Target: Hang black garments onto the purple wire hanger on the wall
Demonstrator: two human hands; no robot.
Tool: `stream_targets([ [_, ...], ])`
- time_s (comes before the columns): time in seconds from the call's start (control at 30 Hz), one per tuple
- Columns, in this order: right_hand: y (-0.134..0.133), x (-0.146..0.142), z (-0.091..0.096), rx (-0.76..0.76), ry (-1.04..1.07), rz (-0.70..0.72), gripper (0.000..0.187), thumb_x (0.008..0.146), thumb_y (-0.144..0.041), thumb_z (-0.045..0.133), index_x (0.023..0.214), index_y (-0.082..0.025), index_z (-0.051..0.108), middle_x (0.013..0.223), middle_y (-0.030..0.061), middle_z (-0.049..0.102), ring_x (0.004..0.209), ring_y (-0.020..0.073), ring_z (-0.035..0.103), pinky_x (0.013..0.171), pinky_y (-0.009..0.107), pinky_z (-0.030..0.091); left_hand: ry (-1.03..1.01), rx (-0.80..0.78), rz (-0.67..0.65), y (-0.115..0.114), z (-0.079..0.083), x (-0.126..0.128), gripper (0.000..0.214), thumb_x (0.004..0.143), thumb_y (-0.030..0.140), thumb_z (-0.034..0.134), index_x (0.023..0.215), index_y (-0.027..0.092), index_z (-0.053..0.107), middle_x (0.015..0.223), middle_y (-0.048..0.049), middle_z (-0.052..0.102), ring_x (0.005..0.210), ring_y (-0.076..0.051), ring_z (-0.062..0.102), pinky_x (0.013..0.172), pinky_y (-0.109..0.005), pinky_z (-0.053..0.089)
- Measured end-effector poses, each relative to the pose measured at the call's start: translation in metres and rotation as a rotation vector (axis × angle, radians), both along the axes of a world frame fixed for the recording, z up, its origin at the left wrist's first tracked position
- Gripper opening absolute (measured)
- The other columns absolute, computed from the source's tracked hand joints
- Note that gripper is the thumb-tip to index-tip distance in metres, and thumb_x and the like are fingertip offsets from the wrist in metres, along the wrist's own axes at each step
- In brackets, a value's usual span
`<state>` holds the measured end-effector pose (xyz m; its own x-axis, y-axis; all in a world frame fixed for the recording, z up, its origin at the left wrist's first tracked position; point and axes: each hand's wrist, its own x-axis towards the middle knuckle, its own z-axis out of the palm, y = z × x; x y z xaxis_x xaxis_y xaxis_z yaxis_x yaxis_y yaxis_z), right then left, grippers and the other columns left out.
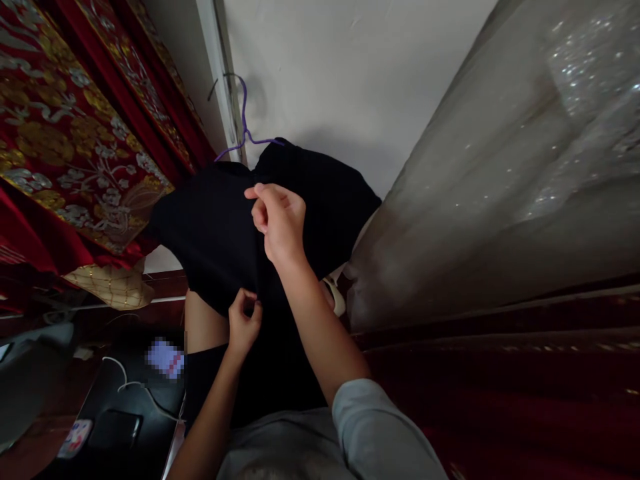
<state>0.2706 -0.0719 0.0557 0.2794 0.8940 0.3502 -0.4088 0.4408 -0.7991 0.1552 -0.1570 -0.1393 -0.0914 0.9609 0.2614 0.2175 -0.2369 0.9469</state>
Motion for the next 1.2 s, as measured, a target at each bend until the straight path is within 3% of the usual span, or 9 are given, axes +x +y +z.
stream_targets([
  [0.13,-0.009,-0.007,0.002,0.076,-0.028,0.022,0.028,0.084,-0.044,0.067,0.073,-0.019,0.062,0.045,-0.0087,0.038,0.038,0.0043,0.029,0.040,0.021,0.018,-0.012,0.060,0.020,0.006,0.034,0.006,0.011,0.084,0.009,0.061,0.089,0.018,0.062,0.086,-0.0025,0.065,0.081,-0.017,0.064,0.077,-0.025,0.051],
  [0.23,-0.012,-0.005,-0.004,0.104,-0.037,0.025,0.028,0.085,-0.042,0.066,0.070,-0.020,0.058,0.044,-0.0089,0.037,0.037,0.0044,0.029,0.039,0.020,0.019,-0.069,0.330,0.042,0.017,0.090,0.008,0.017,0.095,0.018,0.061,0.111,0.019,0.066,0.109,-0.0076,0.069,0.105,-0.020,0.067,0.098,-0.033,0.054],
  [0.37,-0.011,0.001,-0.007,0.102,-0.137,0.008,0.029,0.089,-0.042,0.064,0.070,-0.021,0.057,0.045,-0.0088,0.037,0.038,0.0042,0.031,0.040,0.020,0.023,-0.007,0.681,0.027,0.051,0.168,0.001,0.028,0.104,0.032,0.057,0.131,0.024,0.061,0.110,-0.0054,0.068,0.103,-0.018,0.070,0.098,-0.035,0.055],
  [0.57,-0.016,0.011,0.007,0.194,-0.279,-0.024,0.032,0.091,-0.045,0.068,0.072,-0.020,0.059,0.051,-0.0074,0.040,0.041,0.0040,0.037,0.042,0.019,0.028,0.244,0.648,-0.193,0.089,0.225,-0.012,0.021,0.101,0.038,0.064,0.112,0.021,0.069,0.106,-0.0052,0.070,0.113,-0.023,0.069,0.103,-0.042,0.054],
  [0.8,-0.004,0.013,0.009,0.215,-0.287,-0.073,0.027,0.091,-0.035,0.064,0.070,-0.020,0.056,0.052,-0.0068,0.040,0.043,0.0047,0.032,0.044,0.020,0.024,0.395,0.759,-0.215,0.085,0.239,-0.006,0.021,0.102,0.041,0.063,0.102,0.022,0.069,0.102,-0.0045,0.069,0.112,-0.024,0.069,0.104,-0.041,0.053],
  [0.9,0.004,0.009,-0.003,0.154,-0.385,-0.141,0.026,0.087,-0.027,0.061,0.063,-0.020,0.052,0.051,-0.0063,0.038,0.047,0.0057,0.031,0.046,0.022,0.021,0.355,0.960,-0.018,0.091,0.243,-0.010,0.029,0.107,0.045,0.053,0.104,0.019,0.066,0.100,-0.0048,0.068,0.104,-0.019,0.069,0.099,-0.035,0.054],
  [1.0,0.004,0.008,-0.020,0.094,-0.532,-0.146,0.028,0.081,-0.022,0.059,0.057,-0.019,0.045,0.050,-0.0059,0.035,0.050,0.0063,0.031,0.049,0.023,0.022,0.167,1.043,0.327,0.109,0.242,-0.045,0.032,0.110,0.040,0.047,0.108,0.012,0.062,0.102,-0.0045,0.065,0.104,-0.014,0.065,0.099,-0.032,0.050],
  [1.1,-0.005,0.007,-0.042,0.028,-0.561,-0.100,0.028,0.079,-0.021,0.058,0.055,-0.019,0.043,0.052,-0.0060,0.034,0.051,0.0064,0.031,0.049,0.023,0.023,-0.184,0.688,0.493,0.125,0.218,-0.098,0.033,0.111,0.035,0.033,0.108,0.009,0.053,0.104,-0.0042,0.062,0.114,-0.018,0.064,0.099,-0.036,0.047],
  [1.2,-0.020,0.004,-0.069,-0.003,-0.485,-0.058,0.026,0.076,-0.023,0.060,0.055,-0.019,0.046,0.051,-0.0059,0.038,0.049,0.0062,0.033,0.048,0.022,0.024,-0.556,0.174,0.281,0.119,0.164,-0.126,0.034,0.108,0.041,0.027,0.104,0.018,0.052,0.117,-0.0083,0.065,0.117,-0.021,0.064,0.098,-0.040,0.051],
])
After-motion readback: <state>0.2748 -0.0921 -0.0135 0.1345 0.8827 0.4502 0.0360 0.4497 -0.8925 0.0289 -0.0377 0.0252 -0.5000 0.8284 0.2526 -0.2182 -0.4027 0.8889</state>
